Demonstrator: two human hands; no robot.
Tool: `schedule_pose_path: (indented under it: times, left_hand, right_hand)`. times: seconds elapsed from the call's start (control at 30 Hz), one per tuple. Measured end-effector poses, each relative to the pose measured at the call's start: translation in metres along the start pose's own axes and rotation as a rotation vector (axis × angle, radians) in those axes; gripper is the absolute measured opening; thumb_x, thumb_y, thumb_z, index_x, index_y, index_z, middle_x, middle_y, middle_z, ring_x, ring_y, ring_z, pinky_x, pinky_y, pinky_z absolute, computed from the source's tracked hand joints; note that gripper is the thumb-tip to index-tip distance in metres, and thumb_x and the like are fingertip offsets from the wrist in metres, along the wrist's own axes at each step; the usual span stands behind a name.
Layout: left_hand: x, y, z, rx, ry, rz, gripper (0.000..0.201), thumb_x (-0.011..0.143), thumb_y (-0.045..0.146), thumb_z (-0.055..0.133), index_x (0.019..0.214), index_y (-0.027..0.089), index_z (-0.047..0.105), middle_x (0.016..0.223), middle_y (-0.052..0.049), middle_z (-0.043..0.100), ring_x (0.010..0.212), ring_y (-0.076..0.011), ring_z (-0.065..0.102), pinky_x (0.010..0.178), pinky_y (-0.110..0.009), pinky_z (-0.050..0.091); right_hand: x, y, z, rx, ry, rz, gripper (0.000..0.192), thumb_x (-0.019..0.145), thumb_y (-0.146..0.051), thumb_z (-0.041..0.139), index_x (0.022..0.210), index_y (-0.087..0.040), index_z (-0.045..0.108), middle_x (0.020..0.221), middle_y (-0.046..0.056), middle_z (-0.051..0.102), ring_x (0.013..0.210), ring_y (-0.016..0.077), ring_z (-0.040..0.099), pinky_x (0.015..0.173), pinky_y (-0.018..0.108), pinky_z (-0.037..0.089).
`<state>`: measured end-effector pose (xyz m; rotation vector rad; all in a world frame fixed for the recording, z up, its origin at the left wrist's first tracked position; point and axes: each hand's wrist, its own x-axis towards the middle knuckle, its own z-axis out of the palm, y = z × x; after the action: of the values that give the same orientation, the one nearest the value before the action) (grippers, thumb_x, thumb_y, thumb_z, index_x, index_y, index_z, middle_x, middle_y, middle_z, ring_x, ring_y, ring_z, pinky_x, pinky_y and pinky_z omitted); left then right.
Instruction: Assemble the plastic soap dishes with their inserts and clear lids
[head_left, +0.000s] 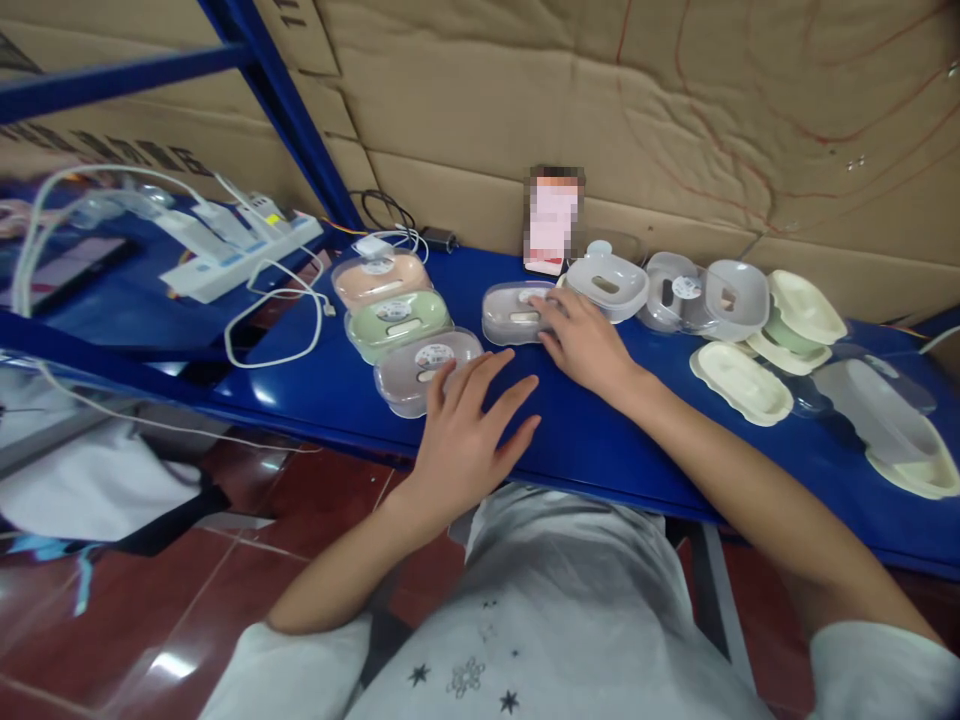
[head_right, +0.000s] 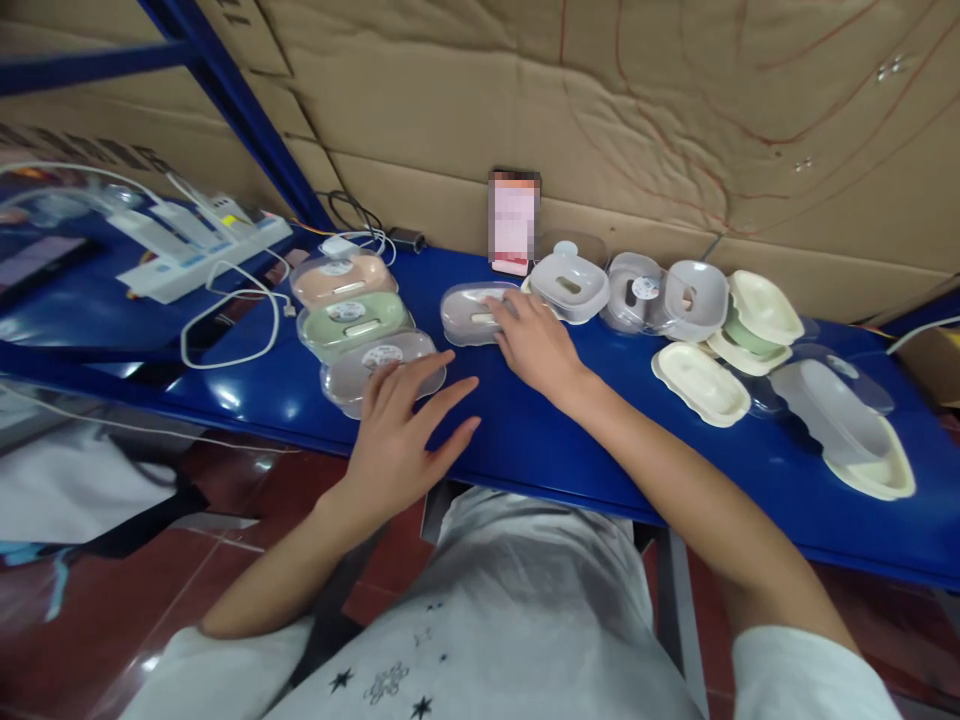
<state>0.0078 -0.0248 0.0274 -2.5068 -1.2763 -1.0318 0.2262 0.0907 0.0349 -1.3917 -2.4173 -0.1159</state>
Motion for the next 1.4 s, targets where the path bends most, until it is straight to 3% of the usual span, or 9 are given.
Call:
schedule_pose_path:
  times: [0.2, 0.33, 0.43, 0.57, 0.73, 0.9, 1.07, 1.23, 1.4]
  left_hand:
    - [-0.003, 0.008, 0.015, -0.077, -0.052, 0.042, 0.029, 0.108, 0.028, 0.063, 0.135, 0.021, 0.07, 0.151, -0.018, 0.066, 0.142, -0.0347, 0.062, 0.124, -0.062, 0.041]
    - [-0.005, 0.011, 0.024, -0.151, -0.102, 0.096, 0.028, 0.11, 0.03, 0.06, 0.134, 0.021, 0.071, 0.15, -0.016, 0.066, 0.138, -0.0336, 0.064, 0.124, -0.065, 0.041]
    - [-0.006, 0.014, 0.029, -0.184, -0.115, 0.137, 0.034, 0.11, 0.03, 0.061, 0.142, 0.02, 0.067, 0.152, -0.017, 0.064, 0.137, -0.0325, 0.064, 0.124, -0.063, 0.042]
    - [-0.007, 0.015, 0.037, -0.193, -0.07, 0.179, 0.05, 0.107, 0.028, 0.064, 0.156, 0.019, 0.056, 0.165, -0.021, 0.05, 0.15, -0.0365, 0.053, 0.124, -0.059, 0.044]
    - [-0.007, 0.014, 0.045, -0.166, -0.128, 0.186, 0.057, 0.108, 0.029, 0.063, 0.162, 0.019, 0.049, 0.173, -0.024, 0.04, 0.157, -0.0411, 0.044, 0.125, -0.061, 0.043]
    - [-0.006, 0.013, 0.045, -0.214, -0.181, 0.139, 0.032, 0.109, 0.024, 0.06, 0.139, 0.018, 0.067, 0.142, -0.015, 0.071, 0.135, -0.0316, 0.065, 0.118, -0.055, 0.048]
    - [-0.008, 0.011, 0.04, -0.3, -0.012, 0.112, 0.015, 0.107, 0.016, 0.063, 0.118, 0.021, 0.072, 0.116, -0.006, 0.081, 0.11, -0.0227, 0.074, 0.103, -0.044, 0.055]
    - [-0.006, 0.011, 0.032, -0.328, 0.127, 0.06, 0.015, 0.104, 0.016, 0.069, 0.117, 0.024, 0.071, 0.112, -0.005, 0.081, 0.111, -0.0229, 0.075, 0.102, -0.042, 0.056]
    - [0.006, 0.016, 0.034, -0.25, 0.109, 0.123, 0.016, 0.104, 0.014, 0.068, 0.118, 0.021, 0.071, 0.113, -0.006, 0.08, 0.11, -0.0247, 0.075, 0.103, -0.045, 0.056]
  right_hand:
    - [0.017, 0.011, 0.006, -0.075, 0.093, 0.046, 0.06, 0.107, -0.022, 0.044, 0.166, -0.011, 0.044, 0.171, 0.023, 0.045, 0.157, 0.0373, 0.045, 0.13, 0.061, 0.034]
    - [-0.001, 0.047, -0.006, -0.219, 0.103, 0.193, 0.052, 0.104, -0.024, 0.051, 0.153, -0.008, 0.058, 0.151, 0.024, 0.066, 0.142, 0.0409, 0.058, 0.125, 0.065, 0.034]
    - [-0.024, 0.06, -0.016, -0.224, 0.085, 0.186, 0.038, 0.106, -0.021, 0.049, 0.134, -0.012, 0.073, 0.13, 0.019, 0.079, 0.124, 0.0378, 0.068, 0.119, 0.061, 0.039]
    - [-0.075, 0.039, -0.032, -0.101, 0.184, 0.012, 0.033, 0.111, -0.028, 0.052, 0.133, -0.019, 0.074, 0.127, 0.013, 0.081, 0.117, 0.0311, 0.072, 0.111, 0.052, 0.045]
    - [-0.118, 0.008, -0.046, 0.154, 0.079, -0.2, 0.028, 0.112, -0.029, 0.056, 0.132, -0.025, 0.075, 0.127, 0.007, 0.082, 0.119, 0.0242, 0.074, 0.112, 0.046, 0.048]
    - [-0.087, 0.038, -0.035, 0.309, 0.01, -0.078, 0.045, 0.115, -0.045, 0.041, 0.148, -0.027, 0.066, 0.15, 0.011, 0.071, 0.143, 0.0274, 0.064, 0.121, 0.053, 0.048]
    - [-0.063, 0.077, -0.011, 0.217, -0.063, 0.119, 0.058, 0.113, -0.054, 0.04, 0.158, -0.021, 0.055, 0.165, 0.018, 0.057, 0.157, 0.0352, 0.05, 0.126, 0.067, 0.039]
    - [-0.109, 0.066, -0.028, 0.248, -0.073, 0.122, 0.05, 0.116, -0.046, 0.038, 0.16, -0.027, 0.051, 0.151, 0.012, 0.07, 0.144, 0.0298, 0.064, 0.126, 0.063, 0.04]
    - [-0.163, 0.042, -0.054, 0.275, 0.125, 0.154, 0.055, 0.115, -0.04, 0.042, 0.169, -0.031, 0.04, 0.171, 0.013, 0.05, 0.16, 0.0298, 0.047, 0.13, 0.058, 0.041]
